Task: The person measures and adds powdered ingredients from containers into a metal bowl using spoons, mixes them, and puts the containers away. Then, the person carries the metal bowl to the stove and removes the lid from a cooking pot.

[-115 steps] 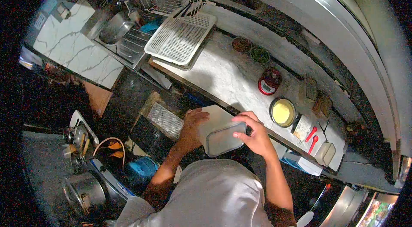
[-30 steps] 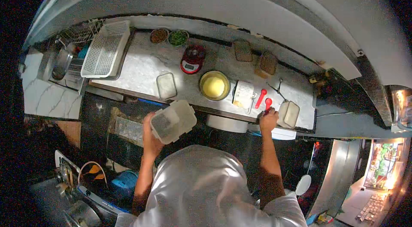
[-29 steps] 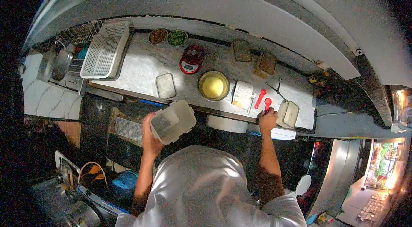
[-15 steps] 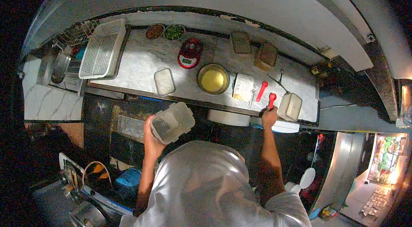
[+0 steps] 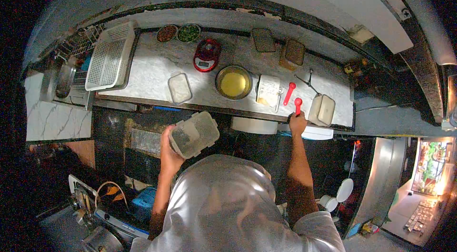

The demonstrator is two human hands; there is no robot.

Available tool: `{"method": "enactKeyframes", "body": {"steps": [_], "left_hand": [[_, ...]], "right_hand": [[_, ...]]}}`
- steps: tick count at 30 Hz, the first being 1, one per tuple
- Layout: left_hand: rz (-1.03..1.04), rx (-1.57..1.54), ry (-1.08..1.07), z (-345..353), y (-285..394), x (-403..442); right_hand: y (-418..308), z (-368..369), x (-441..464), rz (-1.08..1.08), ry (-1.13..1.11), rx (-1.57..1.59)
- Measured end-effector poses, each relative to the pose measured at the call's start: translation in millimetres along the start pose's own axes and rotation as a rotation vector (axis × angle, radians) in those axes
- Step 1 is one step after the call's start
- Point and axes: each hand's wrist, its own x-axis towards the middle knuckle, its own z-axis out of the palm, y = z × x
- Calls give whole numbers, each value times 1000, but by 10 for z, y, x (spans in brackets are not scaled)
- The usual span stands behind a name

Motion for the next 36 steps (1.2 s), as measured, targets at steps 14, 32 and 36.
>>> {"method": "enactKeyframes", "body": {"steps": [14,32,36], "left_hand": [[-18,75,21,-38,74,-185],[-108,-41,6,82,4,-260],[-62,-2,22,47,67,-260]], "right_hand": [[-150,-41,-27,96,-62,-34],[-70,8,-26,-3,-15,-47],[-98,-11,-50,14,-13,-38]]}}
